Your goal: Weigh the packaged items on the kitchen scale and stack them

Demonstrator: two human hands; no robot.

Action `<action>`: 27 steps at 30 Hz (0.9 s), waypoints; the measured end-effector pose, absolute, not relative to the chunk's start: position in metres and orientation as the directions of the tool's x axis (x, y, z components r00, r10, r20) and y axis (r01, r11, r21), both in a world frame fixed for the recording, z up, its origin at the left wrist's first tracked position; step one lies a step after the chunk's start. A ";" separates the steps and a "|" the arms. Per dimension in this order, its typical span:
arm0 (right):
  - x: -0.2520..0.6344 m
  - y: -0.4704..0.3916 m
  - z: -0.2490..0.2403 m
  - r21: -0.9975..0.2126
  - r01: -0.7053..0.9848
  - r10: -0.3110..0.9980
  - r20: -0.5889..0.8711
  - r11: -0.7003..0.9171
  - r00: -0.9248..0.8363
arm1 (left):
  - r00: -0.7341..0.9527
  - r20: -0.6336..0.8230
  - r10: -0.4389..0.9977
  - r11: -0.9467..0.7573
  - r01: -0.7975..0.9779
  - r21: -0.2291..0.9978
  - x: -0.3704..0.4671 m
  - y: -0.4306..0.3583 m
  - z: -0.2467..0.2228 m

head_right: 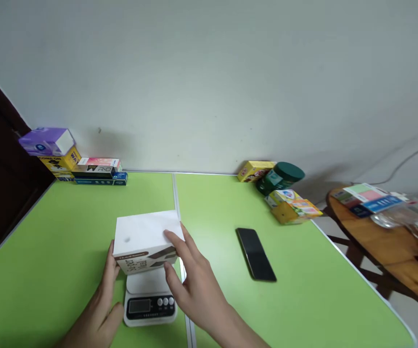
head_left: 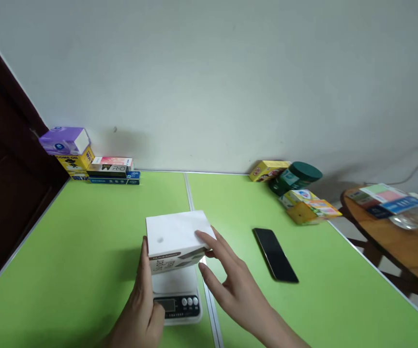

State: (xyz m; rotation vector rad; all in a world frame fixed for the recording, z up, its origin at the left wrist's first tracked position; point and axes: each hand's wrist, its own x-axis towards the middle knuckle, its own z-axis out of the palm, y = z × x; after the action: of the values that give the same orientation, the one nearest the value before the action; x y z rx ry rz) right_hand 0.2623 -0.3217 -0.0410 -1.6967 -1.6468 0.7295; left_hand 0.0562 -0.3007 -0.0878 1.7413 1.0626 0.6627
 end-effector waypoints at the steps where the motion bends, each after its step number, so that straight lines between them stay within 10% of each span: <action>1: 0.262 -0.330 -0.045 -0.779 0.627 0.996 0.060 0.009 0.059 | 0.471 -0.028 0.882 -0.167 0.367 0.915 0.057 -0.306 -0.091; 11: 0.300 -0.364 -0.068 -0.897 0.441 0.926 0.152 -0.017 0.345 | 0.196 -0.086 0.977 -0.034 0.537 0.843 0.027 -0.281 -0.088; 22: 0.282 -0.334 -0.101 -0.935 0.329 0.988 -0.094 -0.131 0.125 | 0.354 -0.191 0.915 0.082 0.300 0.950 0.049 -0.232 -0.112; 27: 0.312 -0.336 -0.096 -0.939 0.340 0.995 -0.015 -0.047 0.097 | 0.362 -0.149 0.920 -0.034 0.454 0.891 0.087 -0.233 -0.083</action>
State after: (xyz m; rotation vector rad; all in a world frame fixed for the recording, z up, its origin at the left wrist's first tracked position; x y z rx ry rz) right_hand 0.3119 -0.3355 -0.0964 -1.5278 -1.3721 0.9770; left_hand 0.0869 -0.2334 -0.0827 1.6531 1.2431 0.6020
